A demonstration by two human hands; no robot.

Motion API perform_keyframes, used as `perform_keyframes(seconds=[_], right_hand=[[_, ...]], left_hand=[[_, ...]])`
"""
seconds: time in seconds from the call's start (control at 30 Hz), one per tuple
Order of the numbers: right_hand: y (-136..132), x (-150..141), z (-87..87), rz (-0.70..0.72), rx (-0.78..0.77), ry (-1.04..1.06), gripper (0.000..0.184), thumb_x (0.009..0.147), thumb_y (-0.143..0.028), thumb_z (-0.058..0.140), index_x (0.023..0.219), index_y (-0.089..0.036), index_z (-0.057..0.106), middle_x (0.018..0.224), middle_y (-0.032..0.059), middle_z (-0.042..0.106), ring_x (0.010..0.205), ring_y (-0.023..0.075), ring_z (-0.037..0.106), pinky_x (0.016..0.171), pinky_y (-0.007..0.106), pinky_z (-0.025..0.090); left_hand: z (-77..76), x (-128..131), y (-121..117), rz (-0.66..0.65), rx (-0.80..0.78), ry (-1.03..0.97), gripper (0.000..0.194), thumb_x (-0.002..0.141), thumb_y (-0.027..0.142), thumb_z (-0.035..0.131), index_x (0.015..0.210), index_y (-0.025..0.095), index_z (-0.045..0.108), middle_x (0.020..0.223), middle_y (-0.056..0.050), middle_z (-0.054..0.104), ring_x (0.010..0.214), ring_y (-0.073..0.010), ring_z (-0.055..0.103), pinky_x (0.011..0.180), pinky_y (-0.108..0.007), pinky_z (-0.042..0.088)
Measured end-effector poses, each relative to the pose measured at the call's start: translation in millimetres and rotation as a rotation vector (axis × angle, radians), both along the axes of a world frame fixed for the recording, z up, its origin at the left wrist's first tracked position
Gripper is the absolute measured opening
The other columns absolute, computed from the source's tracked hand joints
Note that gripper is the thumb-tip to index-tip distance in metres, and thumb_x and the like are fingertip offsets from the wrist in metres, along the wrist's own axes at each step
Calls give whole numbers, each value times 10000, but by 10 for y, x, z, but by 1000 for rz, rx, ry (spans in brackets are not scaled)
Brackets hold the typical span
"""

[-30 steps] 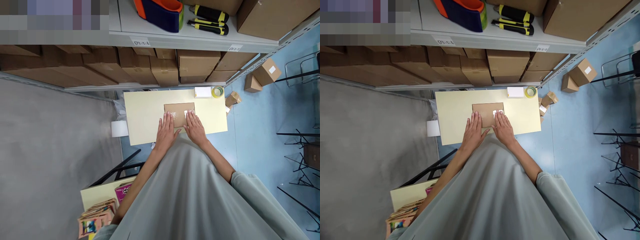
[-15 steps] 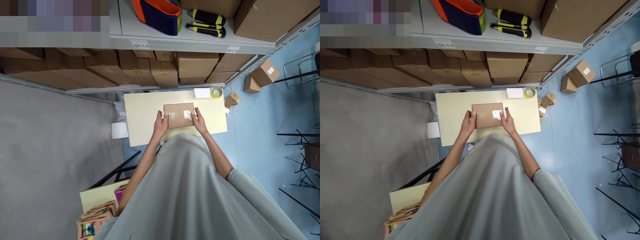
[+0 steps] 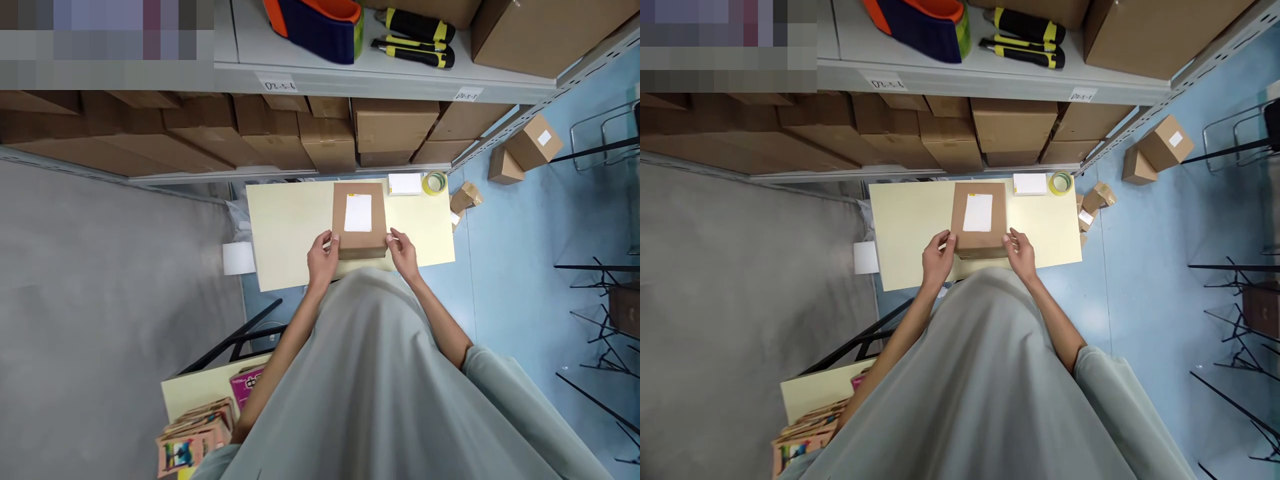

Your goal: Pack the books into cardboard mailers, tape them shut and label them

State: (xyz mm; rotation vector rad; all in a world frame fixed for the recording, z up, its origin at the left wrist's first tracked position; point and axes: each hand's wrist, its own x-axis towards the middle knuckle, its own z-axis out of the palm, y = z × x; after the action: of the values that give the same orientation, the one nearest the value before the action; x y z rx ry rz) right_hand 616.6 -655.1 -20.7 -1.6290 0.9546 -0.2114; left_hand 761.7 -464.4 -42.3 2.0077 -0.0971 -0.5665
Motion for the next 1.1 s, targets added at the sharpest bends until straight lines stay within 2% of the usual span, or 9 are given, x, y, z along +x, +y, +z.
perform_keyframes(seconds=[0.13, 0.23, 0.3, 0.4, 0.5, 0.67, 0.8, 0.93, 1.1], right_hand=[[170, -213, -322, 91, 37, 111, 891, 953, -880, 554, 1373, -116, 735, 1245, 197, 793, 1082, 310, 806, 992, 491, 680], [79, -172, -449, 149, 18, 164, 848, 973, -846, 567, 1354, -104, 723, 1317, 236, 768, 1075, 323, 801, 934, 466, 683], [-138, 4, -485, 124, -33, 163, 852, 977, -802, 612, 1437, -88, 666, 1504, 283, 665, 1201, 361, 765, 984, 480, 665], [-572, 434, -500, 115, -110, 122, 789, 974, -677, 702, 1544, -141, 605, 1677, 239, 540, 1442, 374, 635, 1186, 529, 576], [-888, 879, -484, 271, -234, 118, 691, 1000, -492, 692, 1568, -107, 609, 1697, 216, 546, 1607, 347, 489, 1343, 515, 422], [-902, 1152, -386, 514, -340, 350, 585, 1085, -290, 563, 1622, -59, 549, 1675, 193, 583, 1567, 294, 531, 1334, 411, 398], [-807, 825, -295, 517, -379, 459, 467, 1127, -318, 534, 1504, -66, 642, 1528, 231, 676, 1364, 320, 673, 1198, 418, 501], [-789, 221, -322, 488, -337, 566, 324, 1113, -374, 569, 1220, -136, 762, 1260, 197, 802, 1141, 310, 766, 1044, 420, 579], [-557, -383, -544, 305, 76, 360, 479, 1014, -486, 682, 1397, -199, 709, 1438, 151, 764, 1223, 268, 770, 1050, 417, 624]], left_hand=[[-261, -52, 85, -65, 88, 42, 437, 981, 496, 674, 1304, 211, 751, 1373, -165, 769, 1259, -312, 741, 1125, -500, 593], [-355, -2, 191, -73, 122, 131, 422, 940, 457, 688, 1267, 198, 757, 1379, -183, 772, 1283, -337, 733, 1143, -532, 576], [-382, 45, 291, -36, 121, 161, 405, 918, 453, 702, 1229, 199, 760, 1400, -187, 767, 1288, -337, 733, 1144, -531, 575], [-394, 74, 457, 54, 121, 155, 297, 884, 411, 704, 1099, 218, 776, 1321, -151, 808, 1208, -303, 764, 1130, -500, 584], [-393, 12, 573, 93, 127, 210, 195, 832, 371, 703, 937, 228, 782, 1111, -106, 856, 1103, -288, 786, 1094, -481, 601], [-386, -200, 571, 63, 104, 424, 296, 760, 428, 798, 947, 199, 795, 1037, -101, 861, 1073, -295, 803, 1051, -444, 627], [-403, -232, 468, 79, 17, 528, 424, 804, 470, 826, 1110, 183, 763, 1090, -114, 861, 1123, -315, 812, 1066, -475, 634], [-430, -111, 407, 60, -63, 386, 564, 834, 462, 853, 1311, 196, 713, 1438, -150, 774, 1392, -333, 708, 1202, -491, 561], [-433, -70, 411, -232, -56, 455, 811, 774, 563, 901, 1435, 170, 642, 1517, -186, 717, 1383, -356, 702, 1172, -501, 582]])
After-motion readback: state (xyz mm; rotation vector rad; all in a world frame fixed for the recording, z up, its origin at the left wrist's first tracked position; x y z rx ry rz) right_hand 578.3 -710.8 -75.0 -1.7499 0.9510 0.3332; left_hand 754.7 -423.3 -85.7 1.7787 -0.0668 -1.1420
